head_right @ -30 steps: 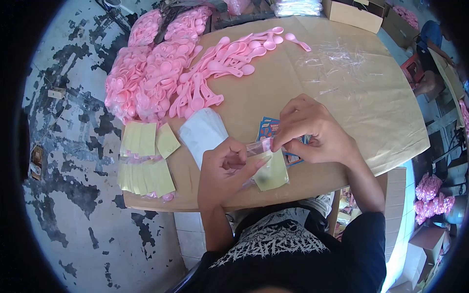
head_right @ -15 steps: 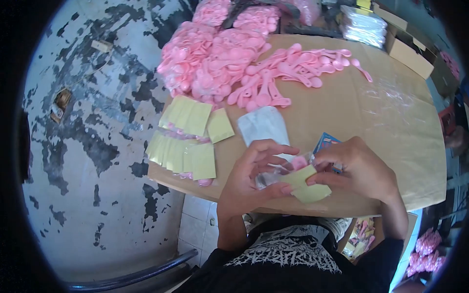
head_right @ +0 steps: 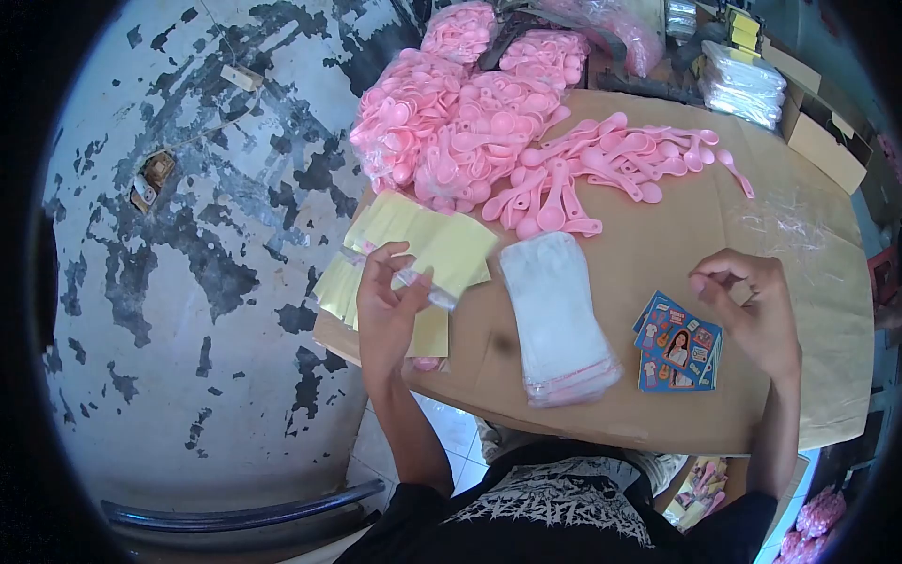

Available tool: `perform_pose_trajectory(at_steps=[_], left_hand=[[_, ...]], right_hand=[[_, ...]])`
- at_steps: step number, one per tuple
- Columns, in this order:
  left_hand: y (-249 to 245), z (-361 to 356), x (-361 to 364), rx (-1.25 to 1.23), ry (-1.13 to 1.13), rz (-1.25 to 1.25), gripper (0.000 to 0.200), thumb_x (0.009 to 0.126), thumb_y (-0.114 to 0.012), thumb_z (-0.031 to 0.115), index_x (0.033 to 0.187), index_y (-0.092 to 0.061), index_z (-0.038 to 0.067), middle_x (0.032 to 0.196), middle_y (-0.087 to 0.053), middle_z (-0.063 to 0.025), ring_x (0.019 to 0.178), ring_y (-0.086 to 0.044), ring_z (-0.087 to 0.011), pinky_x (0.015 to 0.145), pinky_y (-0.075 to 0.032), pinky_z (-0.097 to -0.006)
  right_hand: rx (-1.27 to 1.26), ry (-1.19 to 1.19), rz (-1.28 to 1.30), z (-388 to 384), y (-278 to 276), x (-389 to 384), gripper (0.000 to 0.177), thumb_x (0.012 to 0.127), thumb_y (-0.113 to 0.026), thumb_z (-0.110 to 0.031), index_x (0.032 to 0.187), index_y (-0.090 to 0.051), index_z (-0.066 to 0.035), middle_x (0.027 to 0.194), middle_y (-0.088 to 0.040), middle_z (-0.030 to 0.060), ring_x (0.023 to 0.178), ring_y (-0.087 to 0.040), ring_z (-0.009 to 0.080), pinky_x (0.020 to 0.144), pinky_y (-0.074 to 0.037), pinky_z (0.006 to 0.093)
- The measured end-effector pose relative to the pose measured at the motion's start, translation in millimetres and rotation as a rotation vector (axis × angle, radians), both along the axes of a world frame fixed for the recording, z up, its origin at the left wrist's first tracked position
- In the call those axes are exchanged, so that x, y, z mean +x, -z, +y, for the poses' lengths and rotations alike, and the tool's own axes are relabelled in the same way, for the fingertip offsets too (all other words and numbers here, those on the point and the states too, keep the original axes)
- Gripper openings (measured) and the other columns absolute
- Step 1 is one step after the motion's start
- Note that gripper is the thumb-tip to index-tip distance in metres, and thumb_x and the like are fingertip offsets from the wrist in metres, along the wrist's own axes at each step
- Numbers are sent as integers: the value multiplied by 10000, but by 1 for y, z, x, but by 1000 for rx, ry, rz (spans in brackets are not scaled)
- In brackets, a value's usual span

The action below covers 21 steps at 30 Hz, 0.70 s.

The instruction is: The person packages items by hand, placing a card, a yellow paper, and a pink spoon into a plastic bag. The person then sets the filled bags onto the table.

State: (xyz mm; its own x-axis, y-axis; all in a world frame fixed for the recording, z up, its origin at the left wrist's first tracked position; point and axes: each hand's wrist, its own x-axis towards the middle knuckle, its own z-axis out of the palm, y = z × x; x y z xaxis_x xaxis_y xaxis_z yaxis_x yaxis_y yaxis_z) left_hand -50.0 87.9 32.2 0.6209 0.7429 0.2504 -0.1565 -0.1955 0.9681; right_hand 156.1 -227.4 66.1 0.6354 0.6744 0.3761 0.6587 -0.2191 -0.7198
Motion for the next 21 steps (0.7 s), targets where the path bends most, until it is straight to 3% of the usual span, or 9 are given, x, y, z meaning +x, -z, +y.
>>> perform_pose_trajectory(at_steps=[4,7,10,13,16,19,21], left_hand=[[18,19,15,29,22,8,250,937,-612,1,1176,-554,-40,1104,-581,-113,719,-606,-65,584,-488,-201],[18,21,22,110,-74,189,270,922,-642,42,1170,-567,-30,1079,-608,-137,748,-634,-142,614,-505,-268],[12,24,21,633,-225,677,330,886,-675,92,1184,-581,-13,1082,-629,-161,887,-642,-260,755,-511,-381],[-2,11,22,765,-303,857,403,846,-695,128,1222,-590,28,1147,-607,-188,1087,-566,-352,941,-430,-484],[10,14,24,1106,-227,595,413,867,-679,165,1257,-591,60,1263,-569,-191,1202,-508,-354,1044,-360,-497],[32,19,25,1263,-76,609,419,847,-710,169,1247,-612,94,1319,-543,-189,1184,-519,-379,1040,-359,-501],[28,18,25,1184,-89,643,437,854,-708,208,1250,-601,56,1334,-539,-222,1199,-518,-385,1045,-371,-490]], right_hand=[[38,63,32,-12,13,11,25,855,-677,11,840,-658,17,721,-662,56,631,-604,99,612,-460,254],[31,86,41,-19,14,16,29,857,-682,1,843,-660,15,716,-660,59,632,-601,104,615,-457,258],[15,84,24,-21,17,18,36,858,-686,-6,844,-661,16,712,-659,64,636,-600,110,617,-456,263],[9,77,20,-17,20,15,31,848,-694,-6,851,-670,14,725,-668,73,636,-599,124,621,-459,272],[-21,81,-47,-7,17,5,47,836,-707,-25,864,-685,5,759,-688,91,658,-612,174,659,-474,304],[-98,1,-203,17,13,-5,117,844,-714,-123,876,-707,-11,802,-704,111,708,-629,243,731,-481,351],[-182,-70,-271,36,15,-13,169,849,-713,-191,876,-717,-24,818,-708,108,750,-634,273,779,-474,375]])
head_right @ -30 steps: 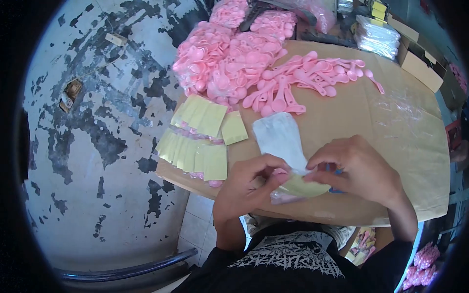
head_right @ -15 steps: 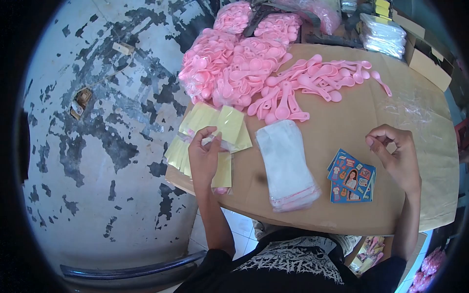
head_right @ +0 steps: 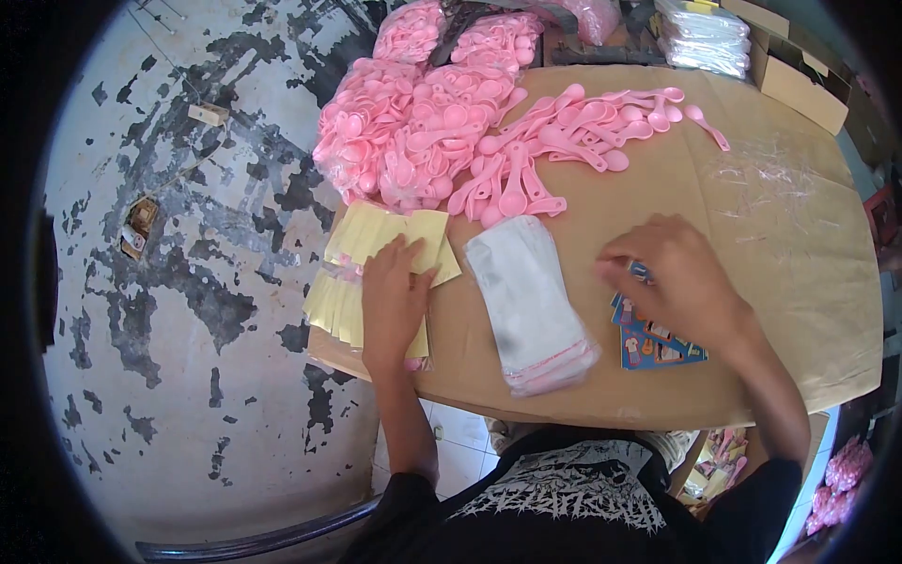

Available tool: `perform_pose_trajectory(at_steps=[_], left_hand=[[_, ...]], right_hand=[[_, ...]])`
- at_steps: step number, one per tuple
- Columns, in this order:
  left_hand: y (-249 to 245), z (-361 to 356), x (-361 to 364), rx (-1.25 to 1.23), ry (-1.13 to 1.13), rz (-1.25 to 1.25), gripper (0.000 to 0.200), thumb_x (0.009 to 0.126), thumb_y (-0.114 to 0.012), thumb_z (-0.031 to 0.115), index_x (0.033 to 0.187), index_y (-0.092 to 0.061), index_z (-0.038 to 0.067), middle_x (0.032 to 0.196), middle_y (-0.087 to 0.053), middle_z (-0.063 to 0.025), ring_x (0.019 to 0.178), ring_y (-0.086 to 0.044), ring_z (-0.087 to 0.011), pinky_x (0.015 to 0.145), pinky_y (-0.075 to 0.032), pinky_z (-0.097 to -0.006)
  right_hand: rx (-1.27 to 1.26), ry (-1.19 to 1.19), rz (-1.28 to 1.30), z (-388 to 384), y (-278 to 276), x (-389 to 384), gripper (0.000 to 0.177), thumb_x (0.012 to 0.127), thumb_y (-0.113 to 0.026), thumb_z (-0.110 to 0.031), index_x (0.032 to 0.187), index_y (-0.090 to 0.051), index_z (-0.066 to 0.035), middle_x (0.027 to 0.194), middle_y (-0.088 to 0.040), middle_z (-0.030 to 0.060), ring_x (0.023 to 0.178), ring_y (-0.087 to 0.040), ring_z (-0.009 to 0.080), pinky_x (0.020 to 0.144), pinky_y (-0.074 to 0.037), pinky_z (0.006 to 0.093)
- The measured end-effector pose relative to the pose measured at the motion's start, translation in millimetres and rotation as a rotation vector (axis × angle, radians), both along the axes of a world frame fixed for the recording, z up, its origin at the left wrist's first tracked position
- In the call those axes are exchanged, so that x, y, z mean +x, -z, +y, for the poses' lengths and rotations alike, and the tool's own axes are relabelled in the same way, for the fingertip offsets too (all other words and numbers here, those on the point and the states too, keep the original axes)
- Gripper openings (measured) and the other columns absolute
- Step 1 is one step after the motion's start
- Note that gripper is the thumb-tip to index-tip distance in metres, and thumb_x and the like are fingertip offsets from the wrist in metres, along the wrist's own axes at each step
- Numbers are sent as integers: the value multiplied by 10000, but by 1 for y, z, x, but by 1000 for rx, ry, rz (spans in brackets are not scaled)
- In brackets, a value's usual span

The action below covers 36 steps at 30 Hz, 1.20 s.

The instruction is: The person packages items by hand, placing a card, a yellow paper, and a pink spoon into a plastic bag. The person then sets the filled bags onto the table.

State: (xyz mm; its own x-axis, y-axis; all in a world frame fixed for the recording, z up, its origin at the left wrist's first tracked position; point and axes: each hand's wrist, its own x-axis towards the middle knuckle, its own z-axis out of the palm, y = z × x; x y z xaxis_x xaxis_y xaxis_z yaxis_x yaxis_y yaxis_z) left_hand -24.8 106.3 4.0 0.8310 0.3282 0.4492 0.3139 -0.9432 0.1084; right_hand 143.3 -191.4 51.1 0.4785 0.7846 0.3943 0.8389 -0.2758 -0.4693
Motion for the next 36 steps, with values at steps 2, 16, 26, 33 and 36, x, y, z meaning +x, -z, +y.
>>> perform_pose_trajectory(at_steps=[2,16,26,33,36], left_hand=[[-2,3,-2,-19,-56,-9,454,859,-704,224,1256,-593,33,1316,-551,-230,1200,-521,-386,1047,-377,-481],[-11,-49,-19,-249,314,-15,409,915,-641,230,1251,-592,2,1412,-492,-199,1361,-414,-358,1154,-290,-491],[5,-91,-28,-498,625,39,381,845,-718,182,1203,-634,81,1404,-527,-84,1345,-462,-307,1123,-355,-489],[-17,-98,-25,-595,523,-92,400,944,-620,189,1272,-559,-31,1392,-524,-187,1339,-470,-309,1132,-340,-449],[-9,-119,-20,-1476,679,-572,405,1006,-527,172,1312,-502,-92,1347,-557,-200,1300,-502,-258,1118,-352,-416]], right_hand=[[-119,-53,-32,17,2,-7,202,847,-709,-239,867,-720,-38,821,-706,91,797,-634,284,822,-460,392],[-319,-99,363,39,2,-13,254,884,-646,-257,848,-707,-12,741,-691,160,665,-661,329,685,-513,416],[-278,-51,272,33,-4,-10,195,917,-570,-157,859,-682,-8,703,-645,191,667,-645,358,663,-499,433],[-54,-70,412,37,-28,-18,161,943,-569,-136,906,-670,-16,767,-654,172,671,-648,311,646,-496,400],[-60,-326,346,52,-42,-33,121,930,-599,-114,922,-671,-17,800,-665,142,696,-655,271,653,-506,373]])
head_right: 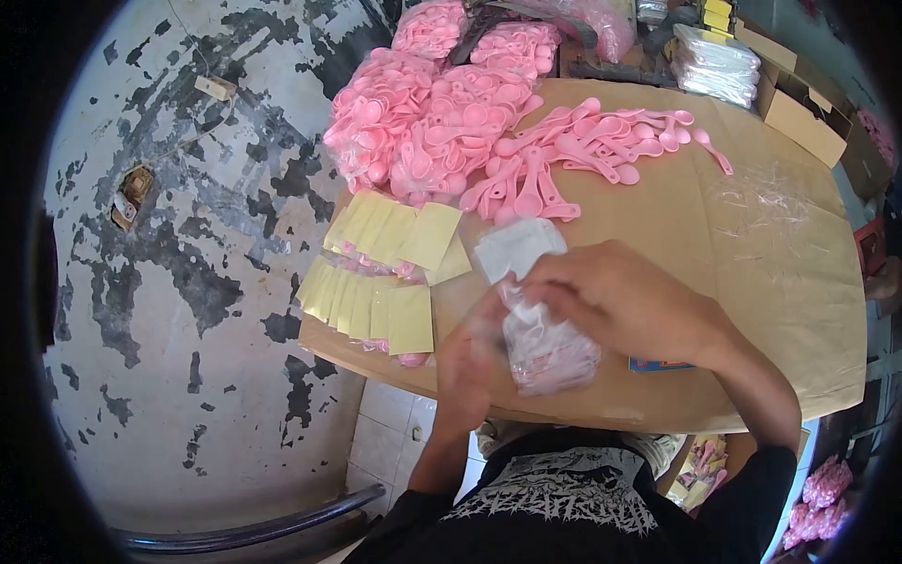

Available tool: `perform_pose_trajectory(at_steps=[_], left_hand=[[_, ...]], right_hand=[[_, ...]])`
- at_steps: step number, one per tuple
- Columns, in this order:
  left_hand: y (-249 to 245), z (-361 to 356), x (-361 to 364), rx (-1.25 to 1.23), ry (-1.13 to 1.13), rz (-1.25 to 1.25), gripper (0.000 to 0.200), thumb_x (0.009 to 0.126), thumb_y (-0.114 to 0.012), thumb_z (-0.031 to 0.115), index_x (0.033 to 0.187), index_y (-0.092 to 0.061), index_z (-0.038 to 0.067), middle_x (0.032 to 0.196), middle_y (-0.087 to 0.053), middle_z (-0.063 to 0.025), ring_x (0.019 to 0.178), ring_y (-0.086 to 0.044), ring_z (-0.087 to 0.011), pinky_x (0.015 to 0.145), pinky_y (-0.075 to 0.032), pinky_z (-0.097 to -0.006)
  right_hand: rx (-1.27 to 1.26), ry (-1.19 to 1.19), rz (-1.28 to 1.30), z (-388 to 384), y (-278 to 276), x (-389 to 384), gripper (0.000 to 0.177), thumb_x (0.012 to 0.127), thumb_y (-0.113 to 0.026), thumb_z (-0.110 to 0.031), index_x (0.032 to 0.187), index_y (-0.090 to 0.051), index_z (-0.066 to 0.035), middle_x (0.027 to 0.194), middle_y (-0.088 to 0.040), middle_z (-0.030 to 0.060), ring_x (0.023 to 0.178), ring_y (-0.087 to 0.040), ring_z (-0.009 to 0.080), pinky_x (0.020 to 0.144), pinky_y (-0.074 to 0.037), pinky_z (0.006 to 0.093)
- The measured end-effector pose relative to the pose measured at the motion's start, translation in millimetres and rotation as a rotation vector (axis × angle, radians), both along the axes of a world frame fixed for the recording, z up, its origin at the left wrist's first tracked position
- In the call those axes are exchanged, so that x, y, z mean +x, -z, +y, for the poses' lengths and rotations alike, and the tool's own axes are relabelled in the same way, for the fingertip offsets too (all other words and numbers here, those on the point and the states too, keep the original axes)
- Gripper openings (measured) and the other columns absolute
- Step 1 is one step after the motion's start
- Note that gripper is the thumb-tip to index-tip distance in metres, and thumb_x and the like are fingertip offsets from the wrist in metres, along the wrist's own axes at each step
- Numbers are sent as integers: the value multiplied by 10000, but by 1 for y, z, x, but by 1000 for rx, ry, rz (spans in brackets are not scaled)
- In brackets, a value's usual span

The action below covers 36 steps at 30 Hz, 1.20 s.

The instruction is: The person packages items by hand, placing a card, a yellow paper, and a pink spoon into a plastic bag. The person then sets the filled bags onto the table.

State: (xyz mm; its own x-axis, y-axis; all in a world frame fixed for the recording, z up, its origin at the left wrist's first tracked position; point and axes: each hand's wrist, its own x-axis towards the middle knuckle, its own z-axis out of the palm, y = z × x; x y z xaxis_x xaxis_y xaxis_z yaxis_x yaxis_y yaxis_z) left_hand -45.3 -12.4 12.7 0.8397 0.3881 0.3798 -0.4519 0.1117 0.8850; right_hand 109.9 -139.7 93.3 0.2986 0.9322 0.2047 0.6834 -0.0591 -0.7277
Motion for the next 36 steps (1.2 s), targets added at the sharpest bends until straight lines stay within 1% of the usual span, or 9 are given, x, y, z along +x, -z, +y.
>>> perform_pose_trajectory(at_steps=[3,6,9,12,13,15,27,32,36], left_hand=[[16,6,-6,-311,-206,46,371,1034,-453,144,1293,-487,-119,1304,-581,-186,1235,-533,-234,1095,-371,-381],[19,32,-8,11,-550,-47,346,1046,-428,159,1258,-511,-101,1229,-632,-183,1147,-590,-211,1024,-430,-358],[-13,75,-17,302,-665,327,320,1051,-394,157,1231,-522,-75,1125,-665,-210,1054,-645,-267,907,-481,-384],[-20,114,-11,721,-746,463,309,1049,-375,157,1241,-530,-30,1042,-657,-264,959,-649,-379,830,-483,-425],[-17,123,-11,699,-658,489,276,1020,-400,125,1232,-516,-7,1006,-622,-299,915,-591,-489,794,-470,-494],[-7,133,-8,778,-604,603,250,996,-423,106,1202,-502,-11,990,-606,-311,902,-581,-506,777,-448,-533],[0,128,-6,789,-632,646,229,955,-461,62,1153,-498,-44,900,-578,-346,895,-539,-547,789,-418,-589],[-3,129,-6,726,-601,745,246,954,-453,64,1170,-521,-31,911,-587,-348,931,-542,-542,818,-434,-574],[6,135,-10,673,-633,371,294,1026,-412,185,1179,-545,-28,1050,-636,-283,963,-632,-398,873,-473,-459]], right_hand=[[-93,-191,-183,34,-13,6,136,930,-611,-146,941,-687,-35,770,-659,145,709,-652,298,655,-496,402],[33,-92,-303,95,-6,26,189,931,-601,-201,979,-703,-50,817,-688,149,750,-670,305,684,-510,421],[117,-111,-447,163,32,51,246,928,-592,-267,1007,-712,-67,878,-713,136,790,-688,292,725,-538,418],[30,-67,-600,207,53,58,272,902,-613,-313,1032,-722,-100,913,-721,113,846,-690,288,762,-544,424],[-19,-76,-587,215,57,59,271,885,-629,-318,1026,-728,-110,943,-719,122,873,-687,301,778,-543,435],[-116,-92,-558,228,59,59,271,849,-661,-329,1015,-741,-130,1001,-715,138,929,-681,326,809,-541,459],[-55,10,-469,229,67,50,283,847,-645,-302,1054,-714,-122,855,-705,135,830,-687,324,729,-543,433],[36,26,-188,194,28,51,168,872,-641,-220,981,-710,-112,821,-710,65,748,-693,183,650,-542,332],[131,0,-72,88,-31,63,112,893,-666,-121,983,-679,-55,764,-650,17,637,-579,71,584,-469,240]])
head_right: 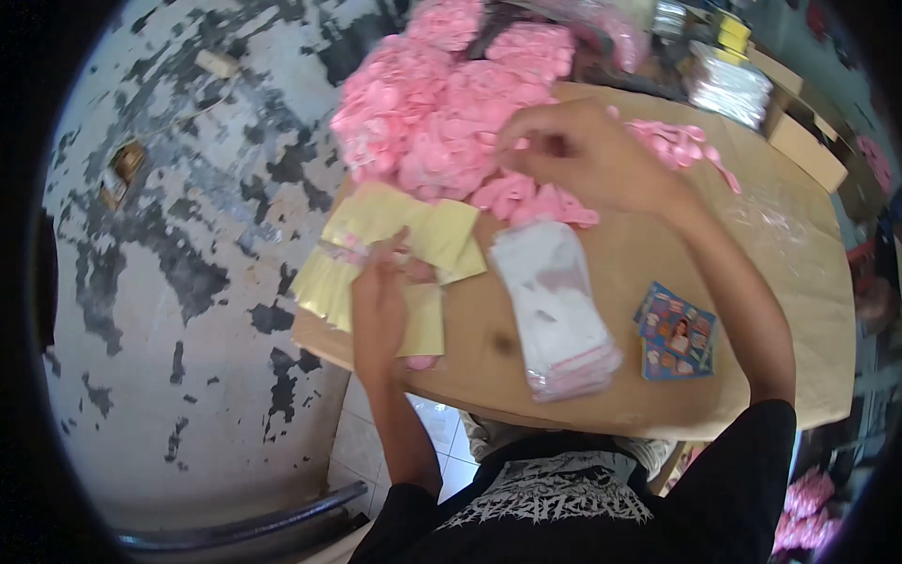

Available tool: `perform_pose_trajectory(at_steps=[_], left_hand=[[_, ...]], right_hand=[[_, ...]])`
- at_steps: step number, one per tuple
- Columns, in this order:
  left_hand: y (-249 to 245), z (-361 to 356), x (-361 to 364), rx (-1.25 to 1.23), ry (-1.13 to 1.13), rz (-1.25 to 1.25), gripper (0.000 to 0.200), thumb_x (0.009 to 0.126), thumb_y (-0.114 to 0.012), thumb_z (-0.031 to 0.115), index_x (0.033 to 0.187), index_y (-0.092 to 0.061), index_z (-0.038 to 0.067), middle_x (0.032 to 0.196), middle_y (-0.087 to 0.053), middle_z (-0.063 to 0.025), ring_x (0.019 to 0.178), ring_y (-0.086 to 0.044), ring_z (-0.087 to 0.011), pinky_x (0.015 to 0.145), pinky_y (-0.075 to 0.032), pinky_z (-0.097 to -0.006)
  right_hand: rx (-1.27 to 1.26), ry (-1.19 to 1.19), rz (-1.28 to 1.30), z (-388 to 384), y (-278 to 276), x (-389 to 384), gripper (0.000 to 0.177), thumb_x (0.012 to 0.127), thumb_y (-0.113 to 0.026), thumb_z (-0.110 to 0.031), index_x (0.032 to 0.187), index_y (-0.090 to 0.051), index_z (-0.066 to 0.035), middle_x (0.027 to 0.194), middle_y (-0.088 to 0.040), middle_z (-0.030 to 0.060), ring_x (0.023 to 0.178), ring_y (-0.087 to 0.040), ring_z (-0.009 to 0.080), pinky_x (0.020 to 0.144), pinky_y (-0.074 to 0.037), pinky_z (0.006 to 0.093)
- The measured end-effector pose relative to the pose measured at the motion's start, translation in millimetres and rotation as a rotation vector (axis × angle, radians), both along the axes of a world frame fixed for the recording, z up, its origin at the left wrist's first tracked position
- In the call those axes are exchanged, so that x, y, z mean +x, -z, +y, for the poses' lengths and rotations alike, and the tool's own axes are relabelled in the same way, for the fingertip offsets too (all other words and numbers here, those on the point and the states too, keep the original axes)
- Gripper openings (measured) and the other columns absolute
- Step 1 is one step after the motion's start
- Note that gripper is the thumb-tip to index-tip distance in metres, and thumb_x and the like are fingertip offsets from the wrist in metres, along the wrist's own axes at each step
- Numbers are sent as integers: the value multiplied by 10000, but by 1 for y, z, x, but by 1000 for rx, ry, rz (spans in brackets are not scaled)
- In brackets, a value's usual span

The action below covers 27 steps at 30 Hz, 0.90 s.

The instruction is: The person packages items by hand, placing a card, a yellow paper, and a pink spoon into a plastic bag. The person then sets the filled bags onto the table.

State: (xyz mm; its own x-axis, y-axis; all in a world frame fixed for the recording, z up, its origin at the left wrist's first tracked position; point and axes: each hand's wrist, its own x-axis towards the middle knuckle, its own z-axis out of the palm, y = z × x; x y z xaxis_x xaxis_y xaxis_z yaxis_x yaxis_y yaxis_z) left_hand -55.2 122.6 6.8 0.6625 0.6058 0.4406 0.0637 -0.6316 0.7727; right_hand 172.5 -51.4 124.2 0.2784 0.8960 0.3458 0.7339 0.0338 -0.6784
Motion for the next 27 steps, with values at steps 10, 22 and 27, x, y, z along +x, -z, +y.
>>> perform_pose_trajectory(at_steps=[10,22,27], left_hand=[[-10,-71,-3,-883,336,-617,514,1057,-393,366,1448,-352,34,1306,-561,-277,1106,-638,-343,947,-544,-415],[-1,-140,22,-1099,506,-626,474,1055,-431,213,1472,-277,48,1310,-546,-271,1157,-611,-358,980,-541,-430],[0,-146,31,-1092,377,-542,446,994,-552,85,1396,-388,-13,1184,-628,-239,1055,-663,-318,942,-555,-425]], right_hand=[[-40,1022,-607,-338,105,128,256,871,-665,-121,1106,-683,-23,922,-700,50,773,-632,152,712,-506,279],[-396,342,-123,-204,68,-14,331,831,-744,-256,1078,-701,-39,933,-707,140,842,-661,225,760,-506,350],[-512,399,142,-193,64,-7,240,846,-732,-207,1012,-717,-35,937,-701,156,873,-657,284,790,-501,394]])
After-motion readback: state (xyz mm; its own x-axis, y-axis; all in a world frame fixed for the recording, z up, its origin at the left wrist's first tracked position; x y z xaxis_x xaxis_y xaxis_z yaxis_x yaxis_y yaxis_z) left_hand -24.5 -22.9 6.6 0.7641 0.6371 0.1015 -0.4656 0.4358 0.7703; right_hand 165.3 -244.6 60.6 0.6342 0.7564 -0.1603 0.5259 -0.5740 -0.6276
